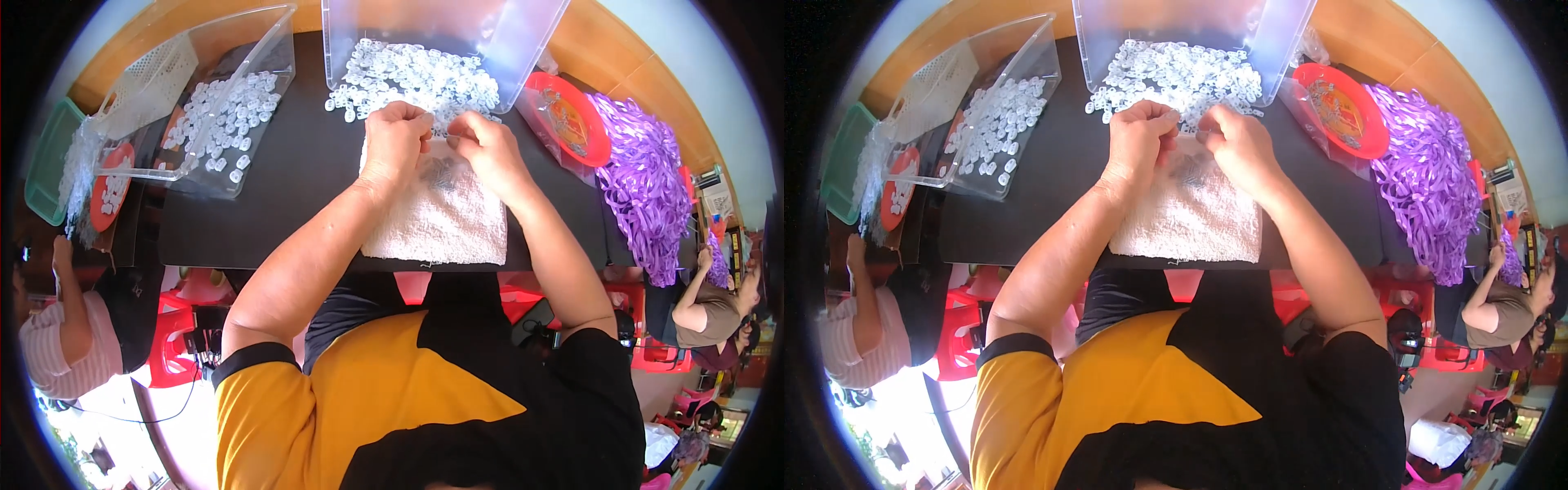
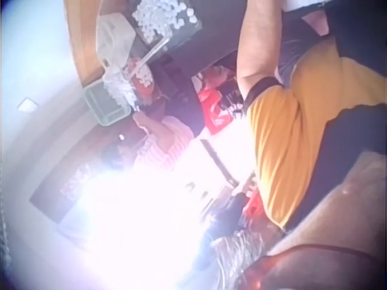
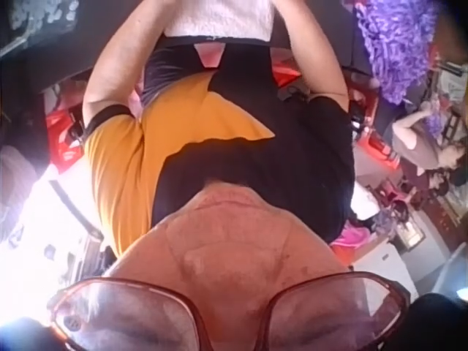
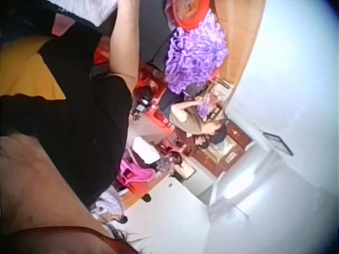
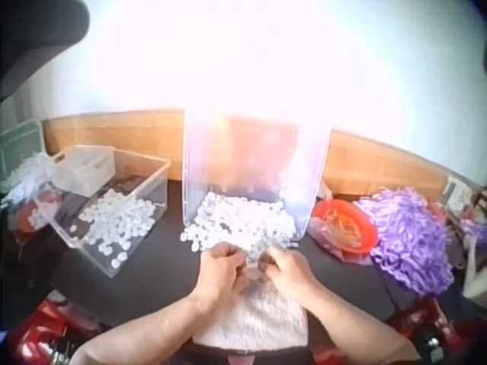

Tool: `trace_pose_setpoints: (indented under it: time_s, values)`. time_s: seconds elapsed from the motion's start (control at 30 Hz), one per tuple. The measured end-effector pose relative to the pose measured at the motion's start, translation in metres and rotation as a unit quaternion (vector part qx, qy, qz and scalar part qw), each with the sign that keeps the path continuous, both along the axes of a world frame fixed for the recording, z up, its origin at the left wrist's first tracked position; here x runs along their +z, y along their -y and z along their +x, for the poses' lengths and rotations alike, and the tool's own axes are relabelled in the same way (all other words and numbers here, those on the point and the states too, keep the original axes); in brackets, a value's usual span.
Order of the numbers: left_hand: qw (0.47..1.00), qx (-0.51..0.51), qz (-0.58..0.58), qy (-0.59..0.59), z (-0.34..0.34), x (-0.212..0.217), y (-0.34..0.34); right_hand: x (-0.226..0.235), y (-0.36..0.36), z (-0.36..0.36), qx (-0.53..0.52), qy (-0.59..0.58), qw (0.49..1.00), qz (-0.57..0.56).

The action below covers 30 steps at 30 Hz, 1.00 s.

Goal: Sorting and inspecting small white plastic components on a white towel at a workbench.

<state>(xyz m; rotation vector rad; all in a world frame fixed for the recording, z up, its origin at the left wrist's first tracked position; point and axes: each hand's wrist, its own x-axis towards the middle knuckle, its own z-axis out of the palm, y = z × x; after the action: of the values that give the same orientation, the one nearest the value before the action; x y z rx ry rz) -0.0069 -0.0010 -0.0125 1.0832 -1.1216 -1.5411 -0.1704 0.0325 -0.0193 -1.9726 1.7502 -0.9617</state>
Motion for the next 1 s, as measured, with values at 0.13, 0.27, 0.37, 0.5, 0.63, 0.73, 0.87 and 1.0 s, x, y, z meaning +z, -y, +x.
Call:
trace_pose_setpoints:
  time_s: [0.13, 0.27, 0.37, 0.5, 0.63, 0.73, 0.87, 1.0]
  values:
    - [1.0, -0.01, -0.004, -0.004, -0.003, -0.001, 0.002, 0.022, 0.036, -0.017, -0.046, -0.113, 0.992, -0.014]
    - [0.999, -0.01, -0.032, 0.02, -0.002, -0.005, 0.005, 0.03, 0.092, -0.023, -0.128, -0.286, 0.945, -0.094]
    - [0.999, -0.013, -0.03, 0.018, -0.005, -0.002, 0.003, 0.035, 0.124, -0.018, -0.163, -0.352, 0.921, -0.037]
    - [0.999, -0.016, -0.02, 0.027, -0.002, -0.003, 0.002, 0.053, 0.154, 0.007, -0.082, -0.378, 0.918, 0.091]
    - [0.999, -0.024, -0.028, 0.035, -0.006, 0.0, 0.0, 0.049, 0.19, 0.021, -0.036, -0.315, 0.948, 0.024]
    - [0.998, -0.015, -0.037, 0.046, -0.003, -0.005, 0.001, 0.038, 0.19, 0.045, -0.016, -0.329, 0.943, 0.044]
    - [0.998, -0.006, -0.046, 0.034, -0.006, -0.008, 0.002, 0.017, 0.188, 0.048, 0.004, -0.344, 0.938, 0.037]
    - [0.999, -0.007, -0.035, 0.033, -0.007, -0.01, 0.004, 0.015, 0.18, 0.034, 0.065, -0.316, 0.946, 0.024]
